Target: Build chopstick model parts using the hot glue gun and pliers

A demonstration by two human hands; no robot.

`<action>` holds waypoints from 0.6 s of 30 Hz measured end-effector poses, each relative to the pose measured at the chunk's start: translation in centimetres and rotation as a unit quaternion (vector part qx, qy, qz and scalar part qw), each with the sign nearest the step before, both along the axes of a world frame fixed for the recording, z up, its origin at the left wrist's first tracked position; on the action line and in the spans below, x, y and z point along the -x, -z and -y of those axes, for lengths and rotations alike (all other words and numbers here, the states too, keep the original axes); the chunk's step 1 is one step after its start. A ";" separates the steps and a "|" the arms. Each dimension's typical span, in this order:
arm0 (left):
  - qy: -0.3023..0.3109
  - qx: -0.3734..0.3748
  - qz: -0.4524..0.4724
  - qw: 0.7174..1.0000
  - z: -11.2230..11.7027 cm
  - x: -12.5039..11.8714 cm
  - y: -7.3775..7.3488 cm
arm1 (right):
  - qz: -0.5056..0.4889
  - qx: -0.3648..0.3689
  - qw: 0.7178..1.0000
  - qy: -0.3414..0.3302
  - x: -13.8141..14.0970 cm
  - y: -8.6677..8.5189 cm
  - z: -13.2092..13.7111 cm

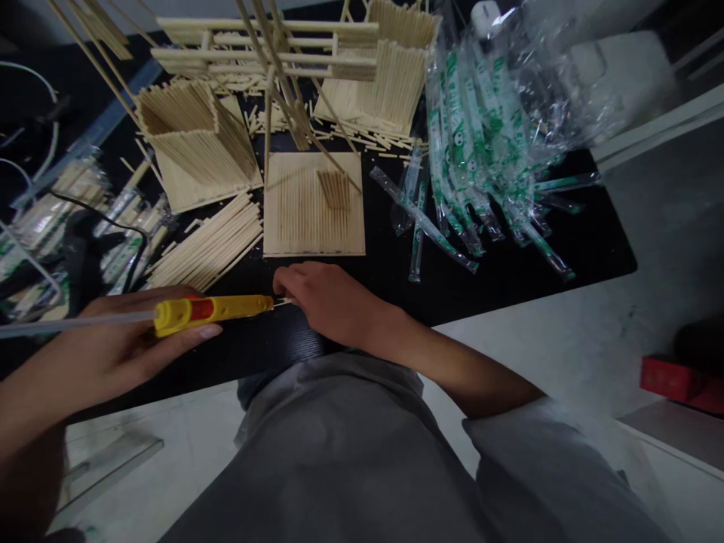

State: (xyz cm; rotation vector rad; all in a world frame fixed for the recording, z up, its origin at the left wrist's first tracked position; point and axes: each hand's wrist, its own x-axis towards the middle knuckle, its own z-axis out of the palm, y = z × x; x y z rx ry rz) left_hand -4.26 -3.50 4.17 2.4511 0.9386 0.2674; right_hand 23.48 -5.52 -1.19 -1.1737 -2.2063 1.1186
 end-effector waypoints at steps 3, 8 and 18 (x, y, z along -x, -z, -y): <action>-0.004 0.002 -0.003 1.000 0.0 0.0 0.2 | 0.001 0.002 1.000 -0.001 0.0 0.0 0.0; -0.003 0.003 -0.008 1.000 0.1 0.2 0.5 | 0.004 0.000 1.000 -0.002 0.0 0.0 0.0; -0.029 -0.003 0.027 0.999 0.2 1.4 0.1 | 0.002 0.005 1.000 -0.002 -0.1 0.0 -0.1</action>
